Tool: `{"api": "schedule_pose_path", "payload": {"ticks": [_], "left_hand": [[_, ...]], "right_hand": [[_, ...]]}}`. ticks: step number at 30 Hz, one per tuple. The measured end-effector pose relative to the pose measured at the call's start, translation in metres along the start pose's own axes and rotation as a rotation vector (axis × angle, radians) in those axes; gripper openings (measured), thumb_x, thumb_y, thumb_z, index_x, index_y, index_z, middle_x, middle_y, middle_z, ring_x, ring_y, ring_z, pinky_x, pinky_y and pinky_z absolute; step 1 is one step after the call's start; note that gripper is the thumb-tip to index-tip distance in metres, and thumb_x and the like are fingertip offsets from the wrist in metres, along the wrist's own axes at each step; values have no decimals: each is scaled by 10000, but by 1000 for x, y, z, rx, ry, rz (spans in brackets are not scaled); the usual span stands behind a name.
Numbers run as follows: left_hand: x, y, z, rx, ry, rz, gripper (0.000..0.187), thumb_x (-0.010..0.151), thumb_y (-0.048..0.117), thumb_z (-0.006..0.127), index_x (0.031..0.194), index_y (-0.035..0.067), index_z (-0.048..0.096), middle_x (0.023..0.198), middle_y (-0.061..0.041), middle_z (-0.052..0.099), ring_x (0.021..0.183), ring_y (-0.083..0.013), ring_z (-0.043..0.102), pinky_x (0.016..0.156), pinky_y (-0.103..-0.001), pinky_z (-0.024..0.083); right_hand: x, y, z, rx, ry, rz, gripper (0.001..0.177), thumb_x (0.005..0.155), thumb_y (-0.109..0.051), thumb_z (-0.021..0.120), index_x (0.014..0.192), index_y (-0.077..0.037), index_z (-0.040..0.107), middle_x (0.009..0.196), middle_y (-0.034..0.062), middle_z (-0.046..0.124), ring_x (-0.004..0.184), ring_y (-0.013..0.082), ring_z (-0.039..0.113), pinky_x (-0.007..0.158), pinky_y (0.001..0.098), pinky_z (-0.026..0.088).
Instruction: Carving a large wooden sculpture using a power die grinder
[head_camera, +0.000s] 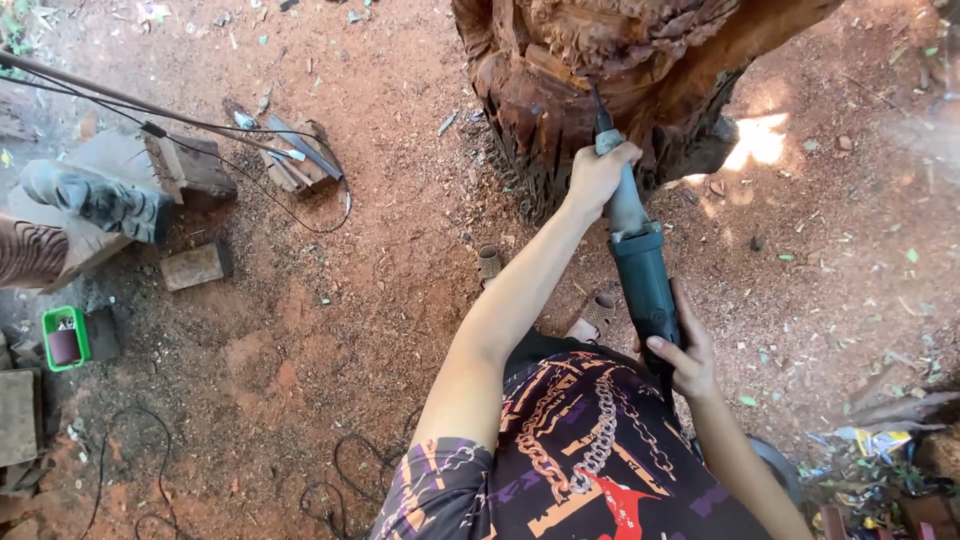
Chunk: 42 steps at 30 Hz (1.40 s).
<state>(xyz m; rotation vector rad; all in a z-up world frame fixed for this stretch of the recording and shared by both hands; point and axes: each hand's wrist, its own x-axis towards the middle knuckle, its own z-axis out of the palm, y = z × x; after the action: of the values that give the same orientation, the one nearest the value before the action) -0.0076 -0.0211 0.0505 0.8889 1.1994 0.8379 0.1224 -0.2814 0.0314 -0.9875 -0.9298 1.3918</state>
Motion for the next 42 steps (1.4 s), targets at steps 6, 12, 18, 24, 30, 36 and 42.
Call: {"api": "schedule_pose_path", "payload": {"ticks": [6,12,18,24,30,36,42], "left_hand": [[2,1,-2,-10,-3,7,201,780,262,707,679,153,572,597,0,464,580,-174,515,587,-395,410],[-2,10,-5,9,-2,-16,190,797,263,691,702,120,610,627,-42,456,614,-211,538,593,-409,442],[8,-9,-5,-34,10,-20,187,794,256,715,748,91,641,753,-103,539,785,-274,589,706,-454,447],[9,-10,-10,-58,13,-34,187,831,232,709,772,71,632,1027,-196,650,1029,-334,600,884,-514,428],[11,-8,-2,4,39,-52,203,758,270,725,671,137,599,662,-40,510,682,-227,579,662,-424,457],[27,-2,-6,-36,25,-52,197,750,232,721,656,136,577,582,-22,465,573,-217,533,560,-407,445],[12,19,-7,-60,21,-72,194,749,222,704,672,144,545,583,-9,407,573,-203,509,589,-392,423]], "right_hand": [[0,8,-3,-53,76,8,899,796,-66,698,1614,-85,326,839,243,688,608,306,761,442,401,611],[4,2,1,-9,73,15,896,802,-42,692,1613,-90,314,720,247,675,504,296,738,371,333,585],[-4,50,-36,-60,112,17,848,781,16,709,1564,-17,388,1091,211,486,676,394,729,406,443,619],[-1,44,-32,-60,99,25,837,776,18,720,1550,-21,405,1105,220,470,694,464,731,395,462,611],[5,1,-1,-26,39,-16,881,820,-29,688,1608,-59,295,752,221,653,533,325,746,367,354,606],[12,1,7,-38,50,-7,885,827,-45,687,1617,-88,292,715,250,680,531,307,742,378,346,594],[15,-5,12,-47,69,15,890,807,-30,711,1608,-94,329,770,275,682,568,313,745,406,369,615]]}}
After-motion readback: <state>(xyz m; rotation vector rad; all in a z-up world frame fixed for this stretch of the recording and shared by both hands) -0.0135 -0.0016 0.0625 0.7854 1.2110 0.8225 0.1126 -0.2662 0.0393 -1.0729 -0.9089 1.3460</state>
